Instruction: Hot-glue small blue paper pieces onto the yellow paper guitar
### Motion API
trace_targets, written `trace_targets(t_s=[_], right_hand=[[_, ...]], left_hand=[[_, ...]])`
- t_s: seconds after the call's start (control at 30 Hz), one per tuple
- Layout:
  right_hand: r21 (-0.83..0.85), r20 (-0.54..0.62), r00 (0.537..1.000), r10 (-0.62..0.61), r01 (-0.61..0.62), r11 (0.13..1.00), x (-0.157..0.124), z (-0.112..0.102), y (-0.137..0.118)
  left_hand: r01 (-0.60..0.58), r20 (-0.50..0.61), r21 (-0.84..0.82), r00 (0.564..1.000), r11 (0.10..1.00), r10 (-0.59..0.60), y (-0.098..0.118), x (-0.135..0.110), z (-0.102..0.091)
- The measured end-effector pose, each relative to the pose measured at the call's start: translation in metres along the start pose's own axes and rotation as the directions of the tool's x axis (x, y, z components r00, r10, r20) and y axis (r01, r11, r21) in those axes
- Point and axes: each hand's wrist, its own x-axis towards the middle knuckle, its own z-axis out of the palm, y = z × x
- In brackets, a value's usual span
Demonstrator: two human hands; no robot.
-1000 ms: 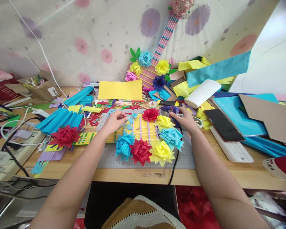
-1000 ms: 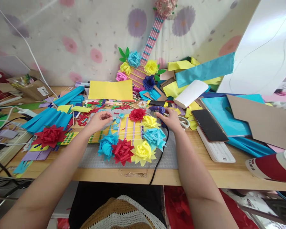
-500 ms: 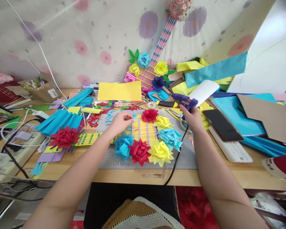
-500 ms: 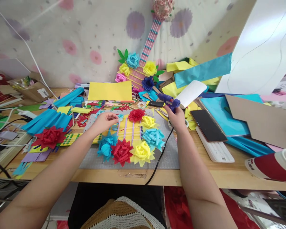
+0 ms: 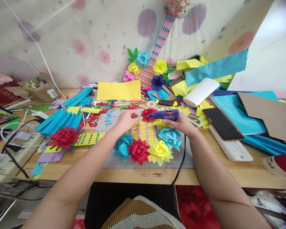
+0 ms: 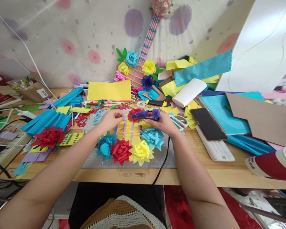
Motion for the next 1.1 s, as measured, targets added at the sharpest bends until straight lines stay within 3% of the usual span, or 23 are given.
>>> trace_targets(t_s=[0.57,1.1], right_hand=[[-0.124,0.048,0.999,-0.023,0.029,0.992,-0.0016,-0.0008,-0.0035],[-0.108,0.051,0.998,-0.027,0.032,0.994,-0.0006,-0.0003,-0.0032]], left_hand=[[0.046,0.026,-0.12,0.999,0.992,-0.043,-0.0002,-0.0006,0.0011],[0.079,0.053,-0.15,0.996,0.986,-0.072,0.0047,-0.0013,0.0004]])
